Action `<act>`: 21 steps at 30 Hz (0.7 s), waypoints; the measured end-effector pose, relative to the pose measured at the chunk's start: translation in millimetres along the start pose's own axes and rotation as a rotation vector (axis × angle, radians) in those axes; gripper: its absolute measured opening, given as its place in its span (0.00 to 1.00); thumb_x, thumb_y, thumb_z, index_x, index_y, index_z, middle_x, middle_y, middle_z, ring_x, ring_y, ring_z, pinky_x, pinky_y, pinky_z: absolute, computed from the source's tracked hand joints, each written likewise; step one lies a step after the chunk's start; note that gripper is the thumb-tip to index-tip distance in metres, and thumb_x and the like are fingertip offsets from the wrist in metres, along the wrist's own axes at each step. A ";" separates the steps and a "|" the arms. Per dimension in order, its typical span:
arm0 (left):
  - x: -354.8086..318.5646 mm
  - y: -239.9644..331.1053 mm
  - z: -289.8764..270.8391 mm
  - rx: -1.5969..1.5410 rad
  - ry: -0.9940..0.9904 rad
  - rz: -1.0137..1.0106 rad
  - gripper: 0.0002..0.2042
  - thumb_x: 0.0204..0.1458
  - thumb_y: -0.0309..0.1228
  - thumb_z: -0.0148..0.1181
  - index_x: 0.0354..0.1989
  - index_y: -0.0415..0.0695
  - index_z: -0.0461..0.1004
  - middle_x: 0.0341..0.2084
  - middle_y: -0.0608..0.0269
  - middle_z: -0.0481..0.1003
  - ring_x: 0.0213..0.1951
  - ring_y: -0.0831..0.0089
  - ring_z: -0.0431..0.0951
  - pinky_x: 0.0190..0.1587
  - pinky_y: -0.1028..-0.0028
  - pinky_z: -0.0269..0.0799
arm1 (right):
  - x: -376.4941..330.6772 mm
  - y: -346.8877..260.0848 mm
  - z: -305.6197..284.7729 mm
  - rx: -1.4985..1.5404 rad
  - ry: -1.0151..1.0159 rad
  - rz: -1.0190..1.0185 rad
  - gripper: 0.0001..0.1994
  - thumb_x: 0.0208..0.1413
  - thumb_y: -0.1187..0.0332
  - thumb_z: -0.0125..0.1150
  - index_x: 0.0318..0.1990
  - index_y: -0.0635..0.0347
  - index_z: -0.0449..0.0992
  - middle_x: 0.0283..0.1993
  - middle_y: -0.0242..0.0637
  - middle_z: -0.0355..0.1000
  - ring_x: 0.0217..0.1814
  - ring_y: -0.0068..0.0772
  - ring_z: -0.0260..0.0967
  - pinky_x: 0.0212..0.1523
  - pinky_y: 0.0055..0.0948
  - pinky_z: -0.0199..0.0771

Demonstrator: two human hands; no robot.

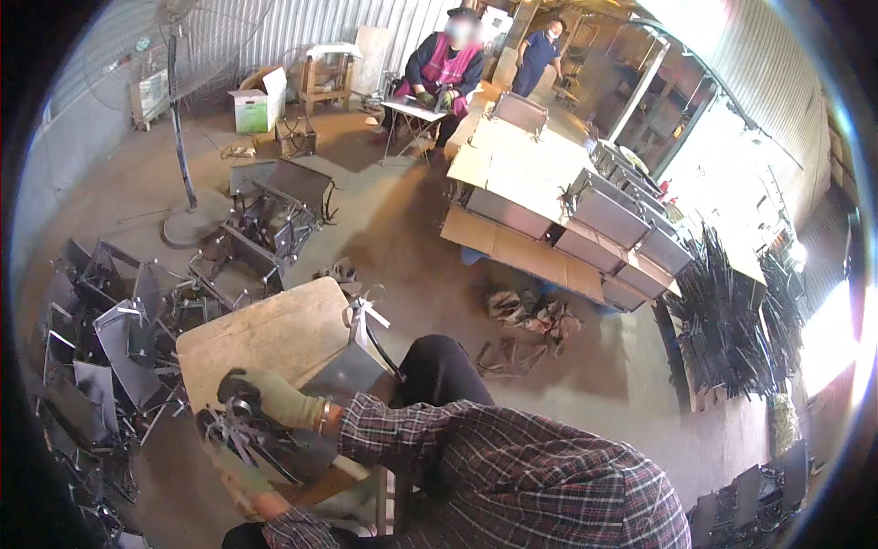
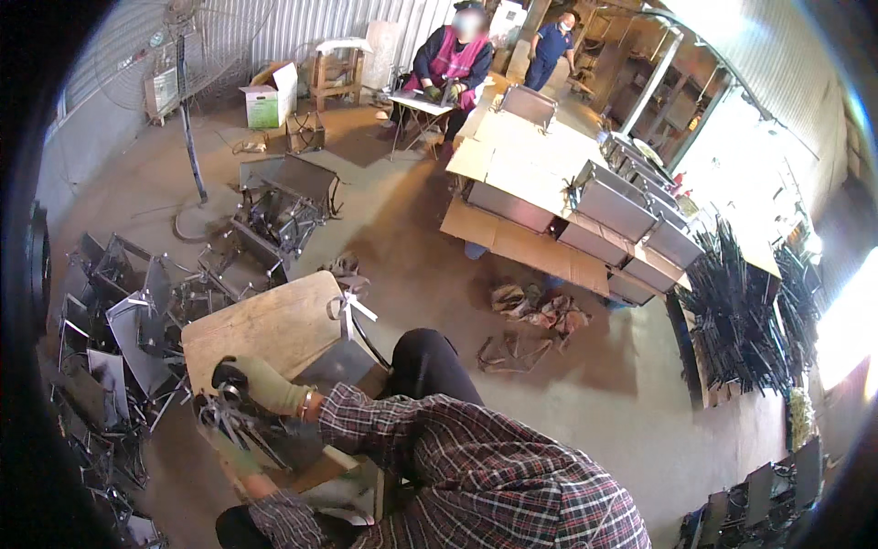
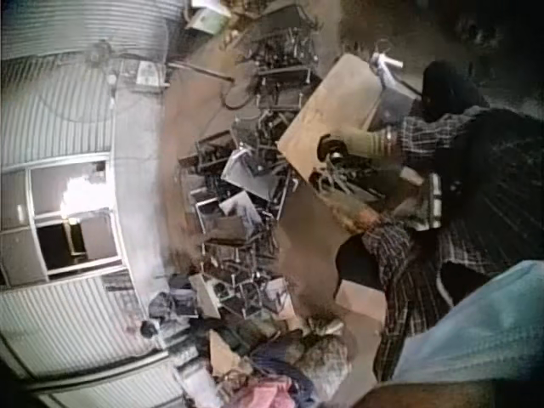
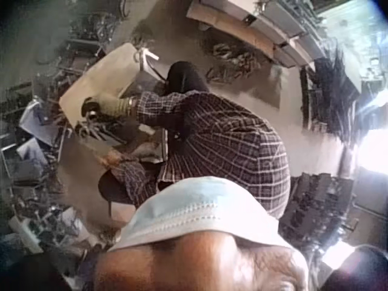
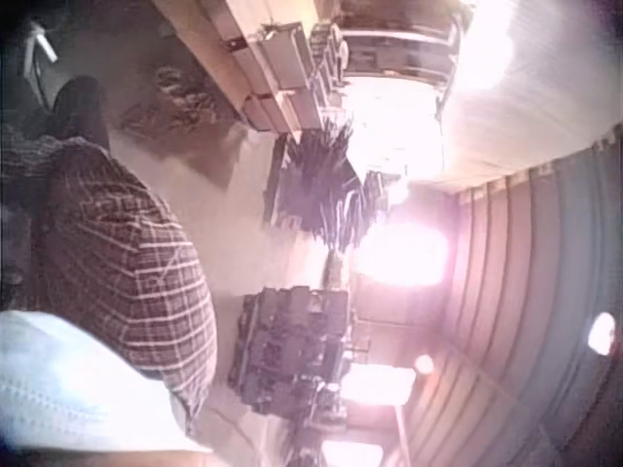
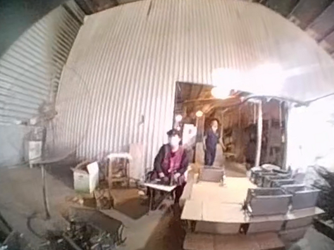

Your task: Wiping and cleaning metal fabrication components with a cloth.

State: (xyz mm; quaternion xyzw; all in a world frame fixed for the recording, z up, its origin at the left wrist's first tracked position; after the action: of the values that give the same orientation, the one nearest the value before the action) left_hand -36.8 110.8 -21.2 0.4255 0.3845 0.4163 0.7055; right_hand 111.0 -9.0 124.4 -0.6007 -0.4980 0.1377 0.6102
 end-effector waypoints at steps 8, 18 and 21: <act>29.7 3.9 9.4 0.174 -0.247 0.161 0.20 0.59 0.29 0.43 0.60 0.37 0.59 0.54 0.52 0.66 0.54 0.66 0.68 0.57 0.68 0.66 | 5.1 40.6 -5.8 0.086 -0.053 0.175 0.09 0.48 0.77 0.56 0.38 0.65 0.76 0.39 0.41 0.75 0.37 0.29 0.70 0.42 0.29 0.70; -2.2 13.6 -12.5 0.373 -0.322 0.202 0.22 0.59 0.35 0.46 0.59 0.36 0.60 0.55 0.55 0.66 0.54 0.65 0.68 0.59 0.68 0.62 | -5.2 67.2 -2.5 -0.009 -0.094 0.300 0.09 0.50 0.75 0.55 0.39 0.64 0.77 0.38 0.41 0.76 0.38 0.31 0.70 0.43 0.30 0.69; -21.0 25.6 -15.9 0.806 -0.236 0.256 0.24 0.59 0.41 0.49 0.57 0.37 0.63 0.52 0.56 0.67 0.52 0.67 0.68 0.56 0.68 0.63 | -14.3 56.9 13.4 0.115 0.125 0.205 0.07 0.54 0.72 0.55 0.36 0.63 0.78 0.35 0.41 0.76 0.34 0.34 0.71 0.40 0.31 0.72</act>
State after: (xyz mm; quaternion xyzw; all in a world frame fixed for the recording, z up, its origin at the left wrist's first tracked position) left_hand -65.3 103.5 0.9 0.7557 0.3773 0.2655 0.4649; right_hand 118.5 1.7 65.6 -0.6197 -0.3862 0.1900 0.6563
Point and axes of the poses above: each hand's wrist, its own x-axis towards the middle knuckle, its own z-axis out of the palm, y = z × x, the point moved 7 cm from there along x, towards the middle knuckle
